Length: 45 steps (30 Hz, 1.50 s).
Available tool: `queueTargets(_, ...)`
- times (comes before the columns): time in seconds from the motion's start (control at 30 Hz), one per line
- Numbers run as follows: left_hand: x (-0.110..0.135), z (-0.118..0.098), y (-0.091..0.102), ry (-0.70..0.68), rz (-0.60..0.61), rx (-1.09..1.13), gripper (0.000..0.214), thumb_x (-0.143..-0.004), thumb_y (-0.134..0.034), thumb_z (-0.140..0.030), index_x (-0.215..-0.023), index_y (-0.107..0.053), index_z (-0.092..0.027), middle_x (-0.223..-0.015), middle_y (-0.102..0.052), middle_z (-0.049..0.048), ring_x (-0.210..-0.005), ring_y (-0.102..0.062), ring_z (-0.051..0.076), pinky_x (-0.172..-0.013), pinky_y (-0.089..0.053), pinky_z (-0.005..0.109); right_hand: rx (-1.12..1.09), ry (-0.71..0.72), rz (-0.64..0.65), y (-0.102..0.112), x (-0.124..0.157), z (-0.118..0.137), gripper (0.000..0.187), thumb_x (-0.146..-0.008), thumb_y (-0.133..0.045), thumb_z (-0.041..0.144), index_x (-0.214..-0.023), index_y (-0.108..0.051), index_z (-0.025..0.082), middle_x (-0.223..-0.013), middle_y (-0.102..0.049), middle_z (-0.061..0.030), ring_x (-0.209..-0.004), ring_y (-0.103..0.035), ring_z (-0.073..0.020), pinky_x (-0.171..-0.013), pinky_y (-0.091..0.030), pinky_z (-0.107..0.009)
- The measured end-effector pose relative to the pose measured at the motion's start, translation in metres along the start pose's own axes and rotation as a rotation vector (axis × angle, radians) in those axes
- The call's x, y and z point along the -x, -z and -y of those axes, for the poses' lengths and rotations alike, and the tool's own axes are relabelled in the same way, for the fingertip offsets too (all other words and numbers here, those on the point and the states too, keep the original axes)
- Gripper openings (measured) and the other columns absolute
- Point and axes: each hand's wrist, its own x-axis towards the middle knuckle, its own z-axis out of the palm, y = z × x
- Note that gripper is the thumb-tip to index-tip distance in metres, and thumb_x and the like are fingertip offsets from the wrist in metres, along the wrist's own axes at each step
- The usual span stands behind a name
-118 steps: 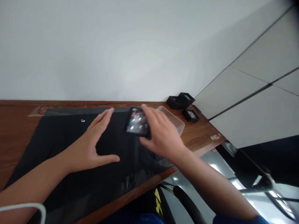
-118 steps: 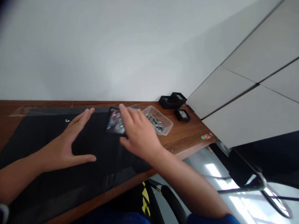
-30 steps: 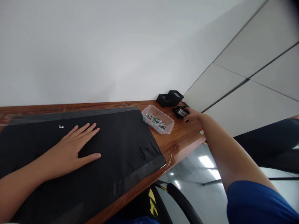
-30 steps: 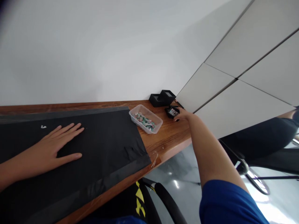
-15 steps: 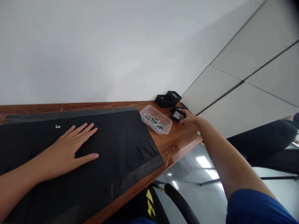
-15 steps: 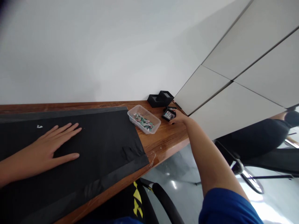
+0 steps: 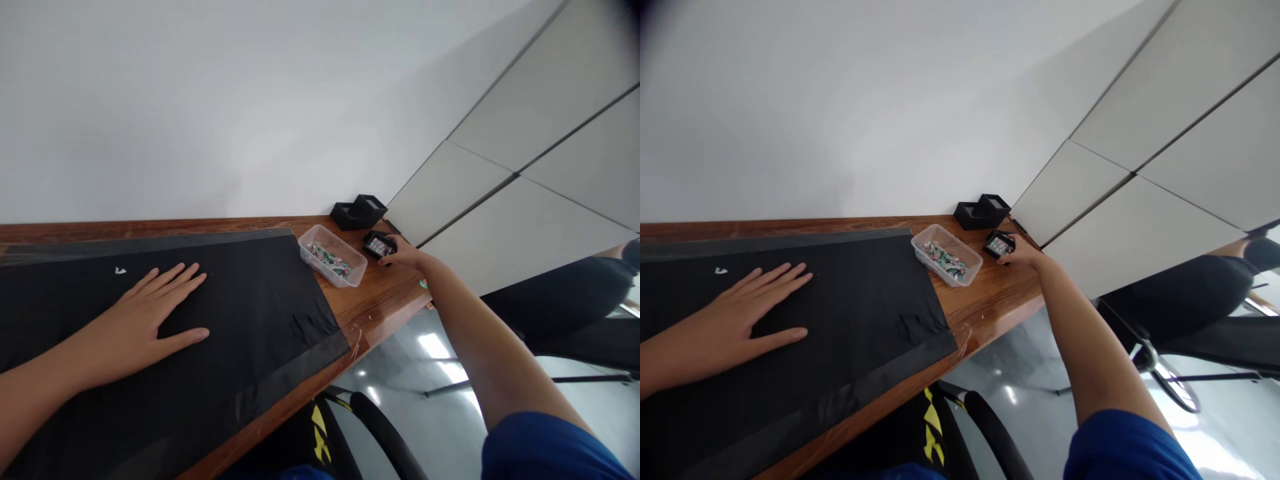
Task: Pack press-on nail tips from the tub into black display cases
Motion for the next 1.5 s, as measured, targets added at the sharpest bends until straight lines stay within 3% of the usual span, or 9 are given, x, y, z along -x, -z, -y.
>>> queueTargets(0.23,0.0,0.001,0.0,-0.031,-0.017,0.016,0.081,-0.089,-0.055,-0.069,-0.16,-0.036,-0.035,-0.167,-0.031,-0.0064,-0.153,-0.031,0.037,-0.131,-0.018,0.056,0.053,-0.028,0.006,0.0,0.001,-0.009,0.11,-0.049,-0.093,0.028,-0.144,-0.038,0.017,-0.142,-0.052,-0.0193,-0.129,-0.056,-0.0347,-0.105,-0.054,-0.048)
queueTargets(0.47,-0.001,0.016,-0.009,-0.063,-0.004,-0.028,0.092,-0.084,-0.055,-0.075,-0.16,-0.037,-0.027,-0.167,-0.033,0.0026,-0.155,-0.027,0.038,-0.129,-0.018,0.06,0.076,0.033,-0.006,0.012,-0.001,-0.016,0.09,-0.053,-0.091,0.036,-0.132,-0.049,0.02,-0.124,-0.064,-0.0128,-0.116,-0.064,-0.0326,-0.098,-0.058,-0.046)
queueTargets(0.57,-0.003,0.021,-0.011,-0.08,0.011,-0.058,0.095,-0.083,-0.055,-0.077,-0.161,-0.034,-0.026,-0.168,-0.03,0.0042,-0.155,-0.025,0.037,-0.128,-0.018,0.061,0.113,0.066,-0.084,0.021,-0.005,-0.019,0.094,-0.052,-0.091,0.039,-0.134,-0.048,0.021,-0.117,-0.066,-0.0111,-0.113,-0.065,-0.0346,-0.098,-0.057,-0.051)
queueTargets(0.77,-0.005,0.021,-0.005,-0.038,0.08,-0.007,0.104,-0.078,-0.054,-0.084,-0.161,-0.036,-0.023,-0.168,-0.029,0.0072,-0.156,-0.02,0.04,-0.126,-0.019,0.065,0.258,0.222,-0.234,0.048,-0.011,-0.014,0.109,-0.053,-0.088,0.038,-0.147,-0.037,0.019,-0.148,-0.047,-0.0176,-0.14,-0.045,-0.0412,-0.12,-0.036,-0.053)
queueTargets(0.87,-0.004,0.019,-0.002,0.048,0.097,0.021,0.112,-0.072,-0.058,-0.086,-0.161,-0.036,-0.022,-0.171,-0.019,0.0111,-0.156,-0.018,0.043,-0.123,-0.025,0.064,0.413,0.277,-0.196,0.055,-0.015,-0.009,0.106,-0.056,-0.085,0.036,-0.148,-0.036,0.017,-0.15,-0.044,-0.0187,-0.141,-0.044,-0.0398,-0.12,-0.037,-0.049)
queueTargets(0.97,-0.001,0.019,-0.002,0.102,0.085,0.032,0.114,-0.072,-0.06,-0.085,-0.163,-0.028,-0.026,-0.173,0.0,0.0097,-0.157,-0.015,0.043,-0.12,-0.032,0.063,0.475,0.221,-0.132,0.054,-0.02,-0.01,0.102,-0.051,-0.085,0.03,-0.142,-0.042,0.014,-0.141,-0.05,-0.02,-0.131,-0.053,-0.0401,-0.113,-0.045,-0.048)
queueTargets(1.07,0.001,0.02,-0.002,0.086,0.08,0.021,0.109,-0.076,-0.058,-0.084,-0.164,-0.023,-0.031,-0.173,0.007,0.005,-0.157,-0.013,0.042,-0.121,-0.031,0.063,0.522,0.149,-0.067,0.047,-0.025,-0.014,0.101,-0.047,-0.087,0.029,-0.138,-0.045,0.014,-0.132,-0.054,-0.0191,-0.119,-0.06,-0.039,-0.103,-0.052,-0.046)
queueTargets(1.27,0.0,0.014,0.001,0.135,0.163,0.0,0.11,-0.074,-0.056,-0.087,-0.163,-0.028,-0.029,-0.173,-0.009,0.0039,-0.157,-0.01,0.042,-0.123,-0.026,0.063,0.619,0.097,0.007,0.04,-0.033,-0.018,0.104,-0.046,-0.088,0.027,-0.141,-0.044,0.016,-0.133,-0.055,-0.0162,-0.125,-0.058,-0.0376,-0.105,-0.051,-0.044)
queueTargets(1.5,-0.001,0.019,0.006,0.025,0.062,0.006,0.096,-0.08,-0.06,-0.078,-0.16,-0.037,-0.031,-0.17,-0.025,0.005,-0.155,-0.022,0.042,-0.121,-0.03,0.065,0.714,0.113,0.03,0.039,-0.043,-0.009,0.098,-0.042,-0.085,0.019,-0.134,-0.053,0.019,-0.133,-0.058,-0.0174,-0.13,-0.052,-0.0451,-0.108,-0.045,-0.055)
